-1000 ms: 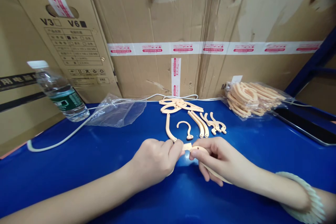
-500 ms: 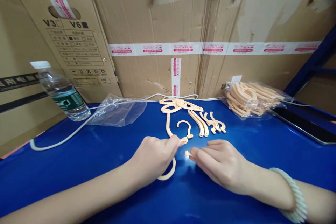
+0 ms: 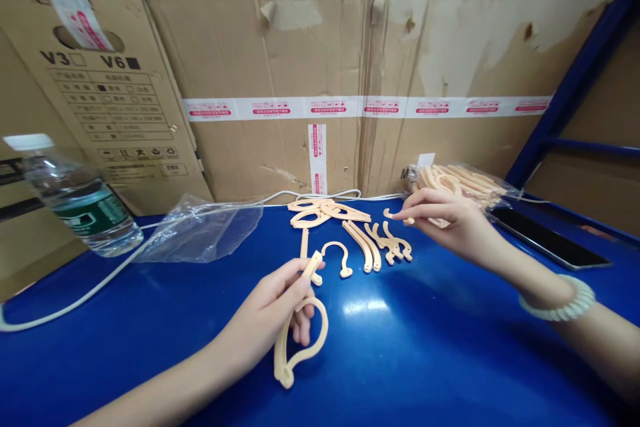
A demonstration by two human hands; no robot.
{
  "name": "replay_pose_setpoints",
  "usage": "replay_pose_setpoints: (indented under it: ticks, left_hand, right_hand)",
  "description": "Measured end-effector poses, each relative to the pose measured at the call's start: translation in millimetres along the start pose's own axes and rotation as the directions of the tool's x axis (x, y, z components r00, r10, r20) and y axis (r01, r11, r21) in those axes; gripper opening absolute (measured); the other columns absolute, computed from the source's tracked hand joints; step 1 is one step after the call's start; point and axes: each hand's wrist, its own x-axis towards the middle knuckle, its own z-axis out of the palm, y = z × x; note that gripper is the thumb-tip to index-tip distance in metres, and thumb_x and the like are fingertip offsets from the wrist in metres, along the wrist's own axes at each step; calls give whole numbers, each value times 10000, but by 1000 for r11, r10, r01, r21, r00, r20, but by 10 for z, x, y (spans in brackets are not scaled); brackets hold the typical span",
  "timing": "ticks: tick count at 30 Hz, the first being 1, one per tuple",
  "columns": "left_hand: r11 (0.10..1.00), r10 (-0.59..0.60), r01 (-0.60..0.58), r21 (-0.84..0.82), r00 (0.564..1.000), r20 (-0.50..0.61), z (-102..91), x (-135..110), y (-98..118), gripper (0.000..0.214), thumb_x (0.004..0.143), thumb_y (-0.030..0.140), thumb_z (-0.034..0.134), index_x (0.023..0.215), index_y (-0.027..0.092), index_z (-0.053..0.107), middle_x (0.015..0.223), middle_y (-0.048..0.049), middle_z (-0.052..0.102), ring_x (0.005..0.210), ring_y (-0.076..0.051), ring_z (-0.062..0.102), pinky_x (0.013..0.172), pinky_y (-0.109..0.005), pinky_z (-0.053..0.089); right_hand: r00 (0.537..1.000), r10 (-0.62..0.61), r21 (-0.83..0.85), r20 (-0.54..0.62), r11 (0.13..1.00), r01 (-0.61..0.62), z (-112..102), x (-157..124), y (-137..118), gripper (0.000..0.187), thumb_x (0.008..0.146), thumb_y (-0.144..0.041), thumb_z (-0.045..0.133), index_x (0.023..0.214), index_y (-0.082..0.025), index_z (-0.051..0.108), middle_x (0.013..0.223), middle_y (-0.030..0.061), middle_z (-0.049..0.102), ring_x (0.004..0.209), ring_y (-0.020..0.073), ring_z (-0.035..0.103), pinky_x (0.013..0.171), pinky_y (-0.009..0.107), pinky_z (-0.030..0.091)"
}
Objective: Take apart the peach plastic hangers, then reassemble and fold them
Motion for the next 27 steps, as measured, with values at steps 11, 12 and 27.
replay_pose_setpoints:
  ticks: [11, 12, 27]
  left_hand:
    - [979, 56, -74, -192, 994, -96, -72, -1, -6, 344, 840, 444, 703, 1016, 172, 590, 867, -77, 747, 893, -198, 710, 881, -352, 537]
    - [978, 54, -74, -195, 993, -104, -75, 0, -3, 335, 845, 435, 702, 1017, 171, 589, 888, -84, 754, 904, -196, 713, 884, -345, 538]
    - [930, 114, -131, -343, 991, -69, -29, -50, -14, 206, 891, 318, 684, 969, 157, 584, 851, -47, 742, 800, -138, 697, 784, -281, 589]
  right_hand:
    - [901, 50, -147, 432, 989, 15, 120, -104, 118, 289, 916, -67, 457, 879, -177, 721, 963, 72, 664, 809, 158, 668, 724, 288, 539]
    - [892, 57, -157, 448, 987, 15, 116, -103, 109, 294, 901, -46, 456, 869, -177, 718, 944, 68, 669, 798, 156, 667, 719, 286, 538]
    - [866, -408, -128, 289, 880, 457, 586, -188, -971, 278, 1010, -233, 469, 1213, -122, 623, 1234, 107, 679, 1318, 247, 463, 1092, 439, 364]
